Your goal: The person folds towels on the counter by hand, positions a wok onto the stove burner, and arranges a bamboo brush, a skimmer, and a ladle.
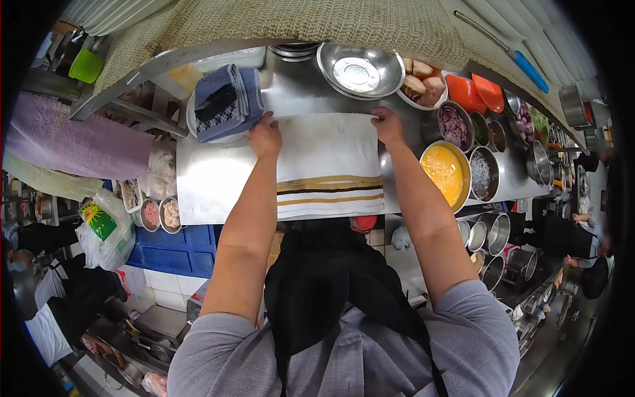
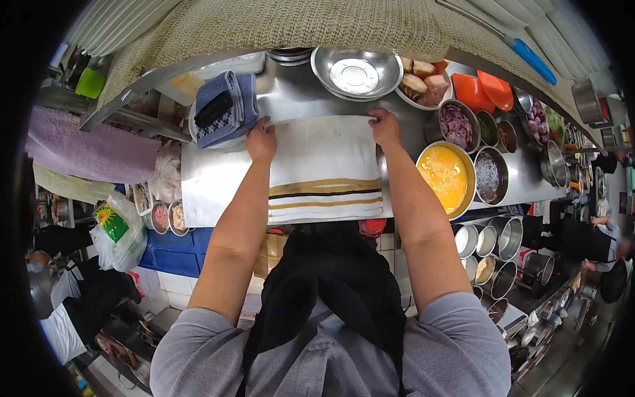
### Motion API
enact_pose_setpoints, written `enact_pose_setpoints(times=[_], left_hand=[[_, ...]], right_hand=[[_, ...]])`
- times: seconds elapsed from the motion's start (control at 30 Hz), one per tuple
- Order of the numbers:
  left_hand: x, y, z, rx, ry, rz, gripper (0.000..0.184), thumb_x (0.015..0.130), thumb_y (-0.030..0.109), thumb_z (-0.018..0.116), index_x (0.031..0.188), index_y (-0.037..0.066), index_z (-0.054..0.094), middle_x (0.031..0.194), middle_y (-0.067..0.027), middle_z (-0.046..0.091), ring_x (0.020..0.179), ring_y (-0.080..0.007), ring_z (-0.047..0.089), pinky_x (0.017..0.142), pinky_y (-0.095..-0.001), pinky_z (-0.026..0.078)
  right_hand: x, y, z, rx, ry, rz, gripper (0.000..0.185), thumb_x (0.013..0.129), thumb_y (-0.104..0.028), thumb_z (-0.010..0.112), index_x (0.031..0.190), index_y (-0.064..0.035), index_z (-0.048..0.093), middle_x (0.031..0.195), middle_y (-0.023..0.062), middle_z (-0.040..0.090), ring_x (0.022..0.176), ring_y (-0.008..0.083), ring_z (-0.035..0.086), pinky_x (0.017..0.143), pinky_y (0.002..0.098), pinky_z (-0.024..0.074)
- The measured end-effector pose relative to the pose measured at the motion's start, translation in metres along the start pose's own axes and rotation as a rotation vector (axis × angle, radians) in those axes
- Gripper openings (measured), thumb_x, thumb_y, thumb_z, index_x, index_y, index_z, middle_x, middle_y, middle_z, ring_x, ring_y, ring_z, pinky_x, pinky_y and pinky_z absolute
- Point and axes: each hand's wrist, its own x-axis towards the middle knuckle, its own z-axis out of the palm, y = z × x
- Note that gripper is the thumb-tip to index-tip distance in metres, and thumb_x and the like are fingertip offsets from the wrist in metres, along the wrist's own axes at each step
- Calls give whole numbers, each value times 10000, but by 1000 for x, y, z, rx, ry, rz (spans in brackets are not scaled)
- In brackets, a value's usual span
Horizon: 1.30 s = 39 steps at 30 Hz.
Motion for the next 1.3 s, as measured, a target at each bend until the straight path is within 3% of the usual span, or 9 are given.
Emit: enact_pose_setpoints(times=[0.17, 0.23, 0.33, 0.67, 0.77, 0.87, 0.97, 1.03, 1.3], left_hand=[[9, -5, 11, -42, -49, 15, 166, 909, 193, 629, 1051, 149, 702, 995, -150, 714, 984, -368, 652, 854, -484, 506], [4, 1, 12, -184, 86, 24, 120, 934, 183, 599, 987, 134, 695, 928, -174, 708, 922, -393, 651, 818, -495, 501], [8, -2, 29, -206, 204, 93, 112, 951, 178, 580, 965, 133, 682, 891, -186, 698, 871, -410, 644, 787, -504, 496], [0, 8, 10, -13, 128, 76, 124, 959, 210, 578, 1013, 155, 676, 866, -190, 699, 853, -417, 648, 757, -502, 512], [0, 2, 11, -25, 132, 126, 185, 946, 219, 604, 1100, 142, 671, 840, -204, 698, 847, -407, 660, 795, -485, 513], [-9, 3, -5, 5, 59, 175, 286, 905, 137, 632, 1187, 92, 634, 974, -236, 692, 929, -467, 635, 832, -512, 498], [-42, 6, -30, 138, -51, 255, 434, 886, 106, 628, 1310, 58, 550, 1229, -262, 609, 1096, -473, 577, 964, -505, 454], [-73, 10, -35, 85, -57, 515, 538, 873, 86, 618, 1391, 44, 477, 1467, -246, 409, 1315, -462, 416, 1083, -516, 367], [-113, 0, -23, 270, -252, 512, 589, 941, 240, 562, 1465, 43, 379, 1571, -205, 258, 1462, -386, 227, 1191, -505, 213]], right_hand=[[8, 5, 7, -112, 88, -33, 160, 828, -90, 714, 983, -55, 704, 811, 113, 697, 758, 219, 666, 700, 354, 510], [9, 8, 9, -78, 113, 67, 147, 868, -142, 667, 1006, -96, 690, 940, 146, 710, 922, 325, 680, 801, 414, 525], [7, 5, 7, -71, 148, 65, 129, 878, -157, 658, 986, -93, 686, 947, 141, 712, 930, 328, 680, 802, 424, 522], [8, 8, 9, -47, 191, 24, 117, 886, -133, 641, 986, -92, 688, 909, 132, 704, 898, 318, 683, 781, 424, 524], [3, 1, 3, -52, 138, 81, 124, 894, -118, 625, 1002, -107, 684, 1015, 147, 692, 947, 326, 668, 807, 423, 522], [-16, -13, -5, -166, 105, 11, 207, 890, -84, 611, 1088, -110, 668, 1215, 169, 621, 1085, 339, 613, 878, 434, 500], [-66, -33, -9, -263, 189, -296, 343, 872, -51, 608, 1212, -89, 625, 1365, 182, 512, 1230, 366, 517, 984, 444, 454], [-97, -31, 2, -301, 87, -599, 476, 849, -46, 623, 1318, -27, 547, 1413, 194, 465, 1318, 386, 436, 1069, 467, 393], [-128, -8, 33, -524, 51, -611, 606, 883, -202, 622, 1403, 39, 427, 1509, 216, 367, 1408, 406, 326, 1147, 498, 297]])
